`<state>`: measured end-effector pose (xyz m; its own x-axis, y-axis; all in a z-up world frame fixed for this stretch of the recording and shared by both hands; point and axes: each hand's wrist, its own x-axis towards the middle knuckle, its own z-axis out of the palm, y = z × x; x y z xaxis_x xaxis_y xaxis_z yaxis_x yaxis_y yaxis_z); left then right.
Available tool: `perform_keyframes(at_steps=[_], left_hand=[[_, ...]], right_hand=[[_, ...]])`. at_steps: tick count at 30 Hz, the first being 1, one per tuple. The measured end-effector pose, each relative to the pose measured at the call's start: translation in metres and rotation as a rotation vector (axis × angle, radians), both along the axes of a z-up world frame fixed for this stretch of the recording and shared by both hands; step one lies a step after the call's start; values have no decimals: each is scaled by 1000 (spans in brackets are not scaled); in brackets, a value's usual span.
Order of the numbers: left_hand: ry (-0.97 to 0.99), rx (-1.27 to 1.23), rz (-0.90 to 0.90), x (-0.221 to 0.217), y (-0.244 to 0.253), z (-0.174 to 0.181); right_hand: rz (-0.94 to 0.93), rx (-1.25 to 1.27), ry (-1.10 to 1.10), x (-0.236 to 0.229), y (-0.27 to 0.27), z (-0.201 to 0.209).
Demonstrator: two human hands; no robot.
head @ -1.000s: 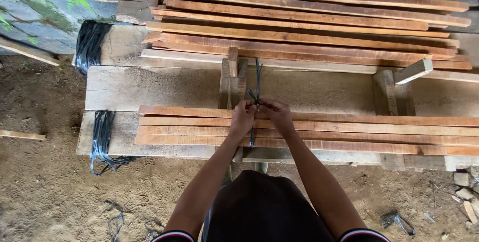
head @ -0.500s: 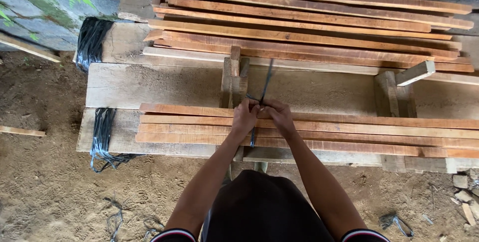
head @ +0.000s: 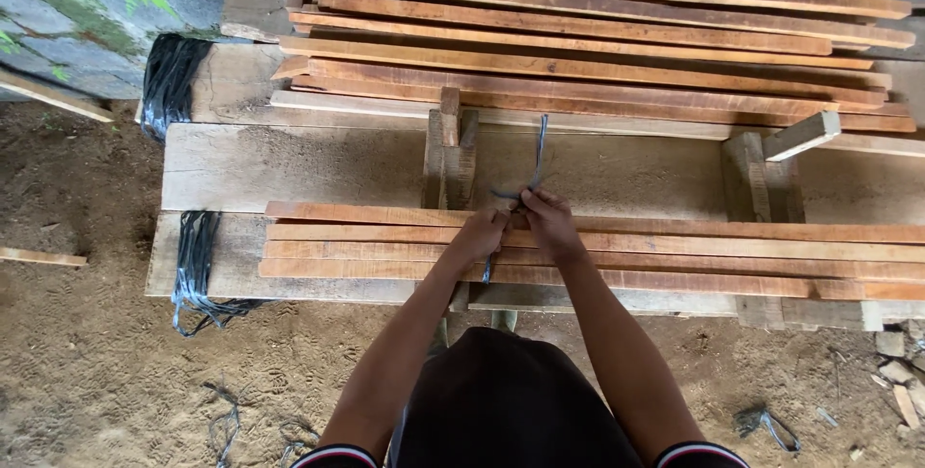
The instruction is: Bundling several thin wood planks together using rubber bands or ties.
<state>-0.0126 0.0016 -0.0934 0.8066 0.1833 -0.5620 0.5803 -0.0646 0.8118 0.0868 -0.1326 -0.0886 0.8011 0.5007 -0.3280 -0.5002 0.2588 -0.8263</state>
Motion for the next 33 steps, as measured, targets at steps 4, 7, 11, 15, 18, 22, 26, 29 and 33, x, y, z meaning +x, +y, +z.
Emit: perform_keyframes(at_steps=[4, 7, 11, 15, 18, 22, 26, 29, 33], left_hand=[[32, -79, 125, 8, 7, -11], [10, -76, 203, 4, 13, -3], [-25, 13, 299, -4, 9, 30], [67, 130, 299, -7, 2, 72], [164, 118, 170, -14, -6, 129], [85, 145, 80, -10, -6, 97], [-20, -17, 241, 0, 3, 18], [14, -79, 300, 6, 11, -45], [-1, -139, 338, 5, 7, -4]], right_hand=[[112, -86, -428, 3, -5, -13], [188, -158, -589, -8, -3, 5], [237, -140, -487, -15, 1, 31], [211, -224, -660, -17, 3, 15], [236, -310, -811, -15, 3, 14], [201, -329, -837, -17, 5, 18], [170, -249, -693, -24, 9, 46], [167, -185, -596, -23, 7, 39], [153, -127, -491, -17, 9, 27]])
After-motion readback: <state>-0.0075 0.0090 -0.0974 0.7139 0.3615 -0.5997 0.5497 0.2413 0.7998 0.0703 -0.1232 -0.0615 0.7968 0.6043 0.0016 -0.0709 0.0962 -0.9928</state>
